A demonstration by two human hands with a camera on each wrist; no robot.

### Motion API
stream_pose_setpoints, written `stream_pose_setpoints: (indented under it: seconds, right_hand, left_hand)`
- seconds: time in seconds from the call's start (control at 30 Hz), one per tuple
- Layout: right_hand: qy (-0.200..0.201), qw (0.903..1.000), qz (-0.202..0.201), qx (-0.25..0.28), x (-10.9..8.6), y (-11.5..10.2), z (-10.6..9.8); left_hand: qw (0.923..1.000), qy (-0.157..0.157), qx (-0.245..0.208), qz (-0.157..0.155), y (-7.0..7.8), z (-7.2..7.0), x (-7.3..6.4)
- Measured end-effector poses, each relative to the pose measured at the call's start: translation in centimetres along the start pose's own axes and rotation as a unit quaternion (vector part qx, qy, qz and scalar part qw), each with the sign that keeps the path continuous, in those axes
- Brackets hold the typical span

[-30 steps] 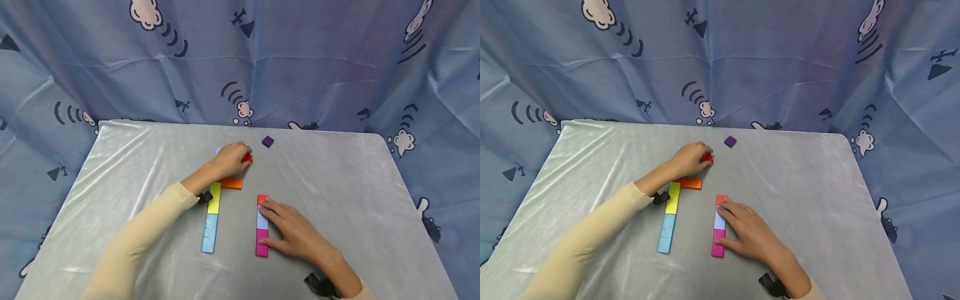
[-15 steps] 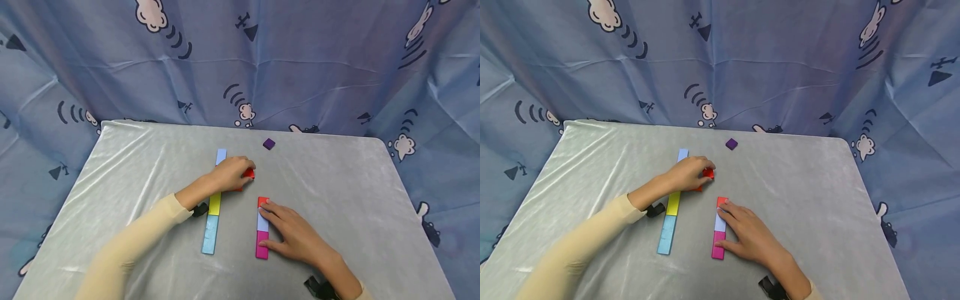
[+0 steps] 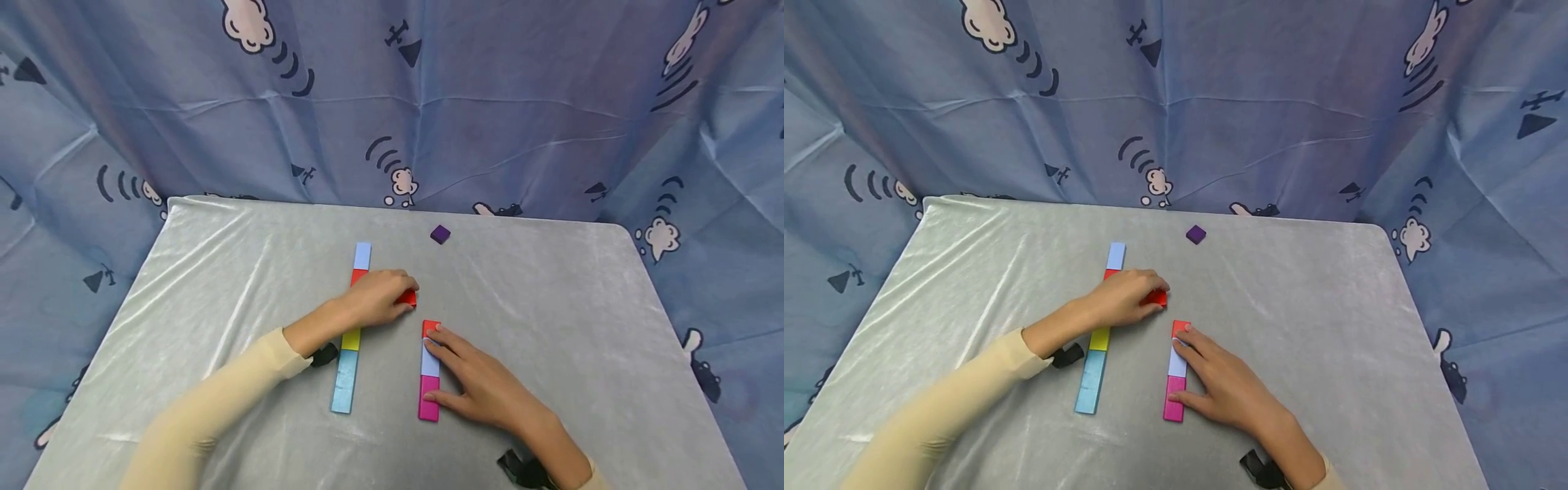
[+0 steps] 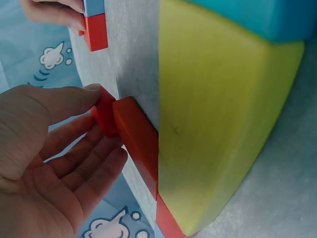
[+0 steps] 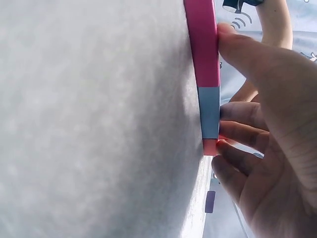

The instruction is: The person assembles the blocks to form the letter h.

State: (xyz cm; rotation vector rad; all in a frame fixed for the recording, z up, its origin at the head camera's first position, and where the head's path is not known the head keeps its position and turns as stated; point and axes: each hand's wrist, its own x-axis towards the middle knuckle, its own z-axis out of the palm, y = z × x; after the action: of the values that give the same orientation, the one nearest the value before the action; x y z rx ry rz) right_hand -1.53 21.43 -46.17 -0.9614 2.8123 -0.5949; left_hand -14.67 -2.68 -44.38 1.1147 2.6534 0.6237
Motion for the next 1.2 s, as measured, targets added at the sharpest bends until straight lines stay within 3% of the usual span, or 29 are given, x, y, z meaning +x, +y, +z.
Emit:
stream_pose_setpoints:
  seconds: [0.53, 1.2]
  right_hand:
    - [0.004, 0.9999, -0.008, -0.011, -0.1, 0.0, 0.2]
    - [0.01, 0.9998, -0.011, -0.015, -0.1, 0.0, 0.1]
  left_hand:
    - [0.9999, -0.005, -0.007, 0.01, 0.3, 0.9, -0.4]
    - [1.0, -0.006, -0.002, -0.003, 0.1, 1.1, -0.5]
